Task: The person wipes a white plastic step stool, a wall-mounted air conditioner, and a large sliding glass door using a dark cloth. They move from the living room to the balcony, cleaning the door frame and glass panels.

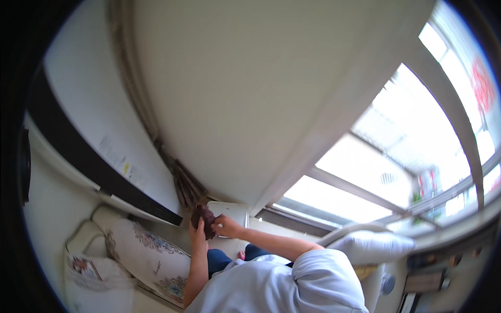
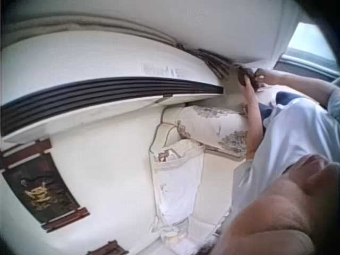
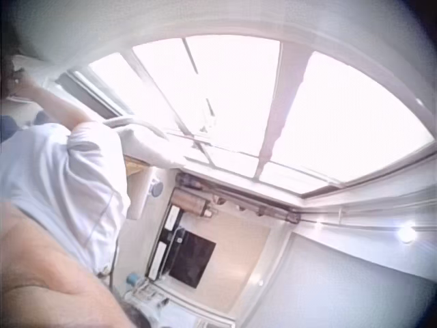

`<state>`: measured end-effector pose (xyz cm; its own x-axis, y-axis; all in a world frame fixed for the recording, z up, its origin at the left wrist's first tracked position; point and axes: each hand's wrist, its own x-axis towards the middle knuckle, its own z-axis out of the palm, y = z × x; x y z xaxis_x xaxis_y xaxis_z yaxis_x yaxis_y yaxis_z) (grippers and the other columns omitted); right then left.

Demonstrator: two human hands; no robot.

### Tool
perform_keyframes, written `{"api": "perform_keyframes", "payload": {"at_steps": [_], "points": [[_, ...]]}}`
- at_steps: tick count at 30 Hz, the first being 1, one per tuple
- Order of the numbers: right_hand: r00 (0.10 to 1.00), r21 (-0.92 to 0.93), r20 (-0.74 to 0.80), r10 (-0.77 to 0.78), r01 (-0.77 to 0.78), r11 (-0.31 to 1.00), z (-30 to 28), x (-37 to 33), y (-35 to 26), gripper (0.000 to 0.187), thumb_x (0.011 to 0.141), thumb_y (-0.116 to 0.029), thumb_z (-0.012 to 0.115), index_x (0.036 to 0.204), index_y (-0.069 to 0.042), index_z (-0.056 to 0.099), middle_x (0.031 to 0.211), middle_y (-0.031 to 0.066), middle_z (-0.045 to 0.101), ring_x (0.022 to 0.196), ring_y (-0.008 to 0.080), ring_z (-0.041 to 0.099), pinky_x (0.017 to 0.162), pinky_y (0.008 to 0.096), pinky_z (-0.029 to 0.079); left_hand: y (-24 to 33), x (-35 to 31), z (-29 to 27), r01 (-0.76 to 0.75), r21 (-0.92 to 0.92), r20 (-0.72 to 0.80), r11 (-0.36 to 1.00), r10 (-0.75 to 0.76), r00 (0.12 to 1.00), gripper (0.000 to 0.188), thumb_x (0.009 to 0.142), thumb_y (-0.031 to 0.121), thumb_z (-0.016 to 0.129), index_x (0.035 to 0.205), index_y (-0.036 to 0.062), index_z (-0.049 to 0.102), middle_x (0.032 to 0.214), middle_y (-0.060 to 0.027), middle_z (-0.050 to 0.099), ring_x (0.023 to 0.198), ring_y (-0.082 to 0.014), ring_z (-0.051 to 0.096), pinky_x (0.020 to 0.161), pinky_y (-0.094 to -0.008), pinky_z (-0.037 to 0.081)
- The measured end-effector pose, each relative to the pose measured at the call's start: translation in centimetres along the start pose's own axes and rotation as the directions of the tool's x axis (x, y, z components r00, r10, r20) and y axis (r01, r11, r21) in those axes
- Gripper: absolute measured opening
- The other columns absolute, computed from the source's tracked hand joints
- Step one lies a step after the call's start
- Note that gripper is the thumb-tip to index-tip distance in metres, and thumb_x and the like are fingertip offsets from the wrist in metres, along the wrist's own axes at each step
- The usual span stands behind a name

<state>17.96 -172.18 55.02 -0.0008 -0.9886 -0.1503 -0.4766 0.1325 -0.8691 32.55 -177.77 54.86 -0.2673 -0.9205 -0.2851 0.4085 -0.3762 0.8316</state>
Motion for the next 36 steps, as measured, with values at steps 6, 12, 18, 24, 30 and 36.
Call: {"api": "perform_keyframes", "payload": {"at_steps": [6, 12, 18, 24, 30, 36], "points": [[0.559, 0.258, -0.783, 0.271, -0.104, 0.96, -14.3, -9.5, 2.2, 0.028, 0.093, -0.011, 0.061, 0.12, -0.005, 0.056, 0.125, 0.0111, 0.05, 0.104, 0.0218, 0.056, 0.082, 0.0336, 0.051, 0.8, -2.8, 12.3, -0.036, 0.289, 0.424, 0.957, -0.094, 0.901, 0.039, 0.096, 0.028, 0.065, 0.124, 0.0026, 0.055, 0.114, -0.0056, 0.061, 0.104, -0.0156, 0.058, 0.092, -0.0284, 0.046], [-0.133, 0.217, -0.971, 0.201, -0.119, 0.969, -29.0, -14.6, 1.4, 0.078, 0.1, -0.033, 0.052, 0.155, 0.001, 0.008, 0.158, 0.0313, 0.009, 0.149, 0.0402, 0.008, 0.12, 0.0448, 0.01, 0.8, -4.5, 19.7, -0.061, 0.348, 0.65, 0.935, -0.193, 0.735, 0.032, 0.096, 0.023, 0.064, 0.12, 0.0027, 0.057, 0.109, -0.0073, 0.065, 0.096, -0.0149, 0.062, 0.085, -0.0286, 0.051], [-0.149, 0.281, -0.95, 0.275, -0.027, 0.959, -37.3, -14.9, 5.3, 0.107, 0.092, -0.061, 0.054, 0.154, 0.0, -0.009, 0.155, 0.0382, -0.011, 0.147, 0.0467, -0.008, 0.12, 0.0464, 0.009, 0.2, -4.6, 23.4, -0.143, 0.432, 0.737, 0.89, -0.257, 0.626, 0.035, 0.094, 0.023, 0.067, 0.119, 0.0009, 0.057, 0.104, -0.006, 0.065, 0.095, -0.014, 0.06, 0.088, -0.0277, 0.048], [-0.151, 0.259, -0.958, 0.246, -0.075, 0.963, -38.1, -10.7, 7.2, 0.124, 0.086, -0.066, 0.059, 0.148, -0.001, -0.027, 0.149, 0.0406, -0.026, 0.142, 0.0498, -0.023, 0.119, 0.0501, 0.004, -0.7, -3.1, 23.7, -0.114, 0.437, 0.702, 0.892, -0.258, 0.664, 0.032, 0.095, 0.02, 0.065, 0.121, 0.0022, 0.057, 0.107, -0.0054, 0.064, 0.097, -0.0147, 0.059, 0.089, -0.0285, 0.047], [-0.219, 0.309, -0.936, 0.275, -0.138, 0.941, -37.9, -10.8, 6.4, 0.126, 0.086, -0.058, 0.065, 0.146, -0.001, -0.03, 0.15, 0.0386, -0.026, 0.144, 0.0483, -0.021, 0.12, 0.049, 0.003, -1.3, -1.6, 24.9, -0.109, 0.455, 0.727, 0.884, -0.299, 0.618, 0.03, 0.095, 0.018, 0.064, 0.121, 0.003, 0.057, 0.109, -0.0047, 0.062, 0.099, -0.0139, 0.057, 0.09, -0.0285, 0.046], [-0.199, 0.341, -0.931, 0.307, -0.166, 0.925, -38.2, -11.4, 5.4, 0.125, 0.087, -0.057, 0.065, 0.147, -0.001, -0.029, 0.149, 0.0393, -0.027, 0.144, 0.0484, -0.02, 0.121, 0.0471, 0.006, -1.9, -0.3, 26.4, -0.134, 0.411, 0.708, 0.902, -0.224, 0.67, 0.029, 0.096, 0.013, 0.062, 0.122, 0.0015, 0.056, 0.11, -0.0061, 0.063, 0.101, -0.0148, 0.058, 0.094, -0.0283, 0.045]]}}
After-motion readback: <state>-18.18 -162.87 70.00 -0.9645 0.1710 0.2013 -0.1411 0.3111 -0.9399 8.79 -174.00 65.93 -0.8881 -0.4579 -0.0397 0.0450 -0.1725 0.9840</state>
